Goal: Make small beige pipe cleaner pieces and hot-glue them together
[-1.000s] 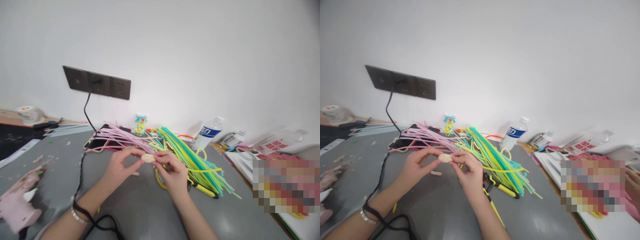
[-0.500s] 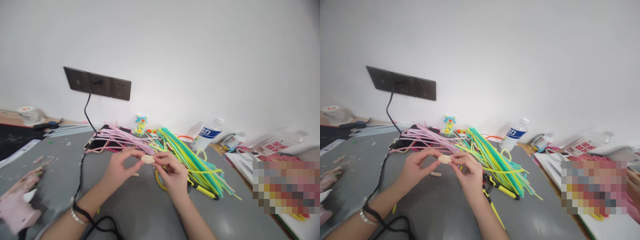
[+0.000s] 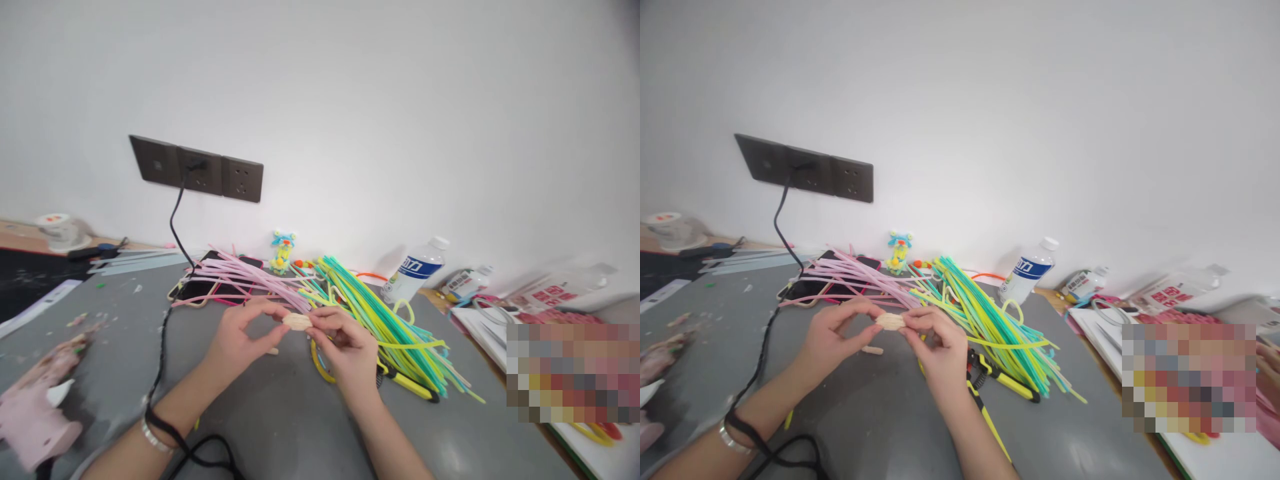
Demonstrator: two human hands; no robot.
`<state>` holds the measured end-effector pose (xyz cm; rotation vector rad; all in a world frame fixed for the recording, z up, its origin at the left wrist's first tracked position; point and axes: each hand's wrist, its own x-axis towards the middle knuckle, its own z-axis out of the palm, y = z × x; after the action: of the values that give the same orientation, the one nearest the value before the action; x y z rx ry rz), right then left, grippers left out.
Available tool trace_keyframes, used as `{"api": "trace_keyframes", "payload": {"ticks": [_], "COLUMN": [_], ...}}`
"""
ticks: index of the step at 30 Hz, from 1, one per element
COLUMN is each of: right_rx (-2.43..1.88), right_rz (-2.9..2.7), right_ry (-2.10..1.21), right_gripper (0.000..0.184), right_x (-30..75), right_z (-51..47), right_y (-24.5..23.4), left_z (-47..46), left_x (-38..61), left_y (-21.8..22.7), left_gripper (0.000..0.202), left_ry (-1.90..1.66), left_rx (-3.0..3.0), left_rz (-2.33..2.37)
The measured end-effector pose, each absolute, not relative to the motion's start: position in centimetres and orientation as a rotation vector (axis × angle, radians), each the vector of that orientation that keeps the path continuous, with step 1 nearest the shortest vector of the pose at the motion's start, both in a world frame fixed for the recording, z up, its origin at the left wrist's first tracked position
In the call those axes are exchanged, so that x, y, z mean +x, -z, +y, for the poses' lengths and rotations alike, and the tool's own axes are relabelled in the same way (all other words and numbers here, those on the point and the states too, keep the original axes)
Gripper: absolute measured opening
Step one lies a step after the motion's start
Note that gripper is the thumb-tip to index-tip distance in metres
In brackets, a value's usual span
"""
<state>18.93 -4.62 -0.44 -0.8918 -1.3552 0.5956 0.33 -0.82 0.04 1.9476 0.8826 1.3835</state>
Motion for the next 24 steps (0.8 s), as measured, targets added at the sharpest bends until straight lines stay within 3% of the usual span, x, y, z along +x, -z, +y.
{"api": "trace_keyframes", "payload": {"ticks": [18, 21, 24], "right_rx": [-0.812, -0.852, -0.865], "right_rz": [-1.171, -1.143, -1.08], "right_ry": [-0.893, -0.957, -1.139], "right_gripper": [0.012, 0.021, 0.041], "right_x": [18.7, 18.7, 18.4], "right_z": [-4.3, -4.0, -3.8], "right_y": [0.6, 0.9, 1.3], "left_z": [-0.9, -0.8, -0.6], "left_x": [0.4, 0.5, 0.8], "left_y": [0.1, 0.2, 0.7], "left_gripper": [0.008, 0.008, 0.009], "left_ry": [-1.369, -1.381, -1.406], "left_rx": [1.878, 1.836, 1.742], "left_rz": [0.884, 0.9, 0.932]}}
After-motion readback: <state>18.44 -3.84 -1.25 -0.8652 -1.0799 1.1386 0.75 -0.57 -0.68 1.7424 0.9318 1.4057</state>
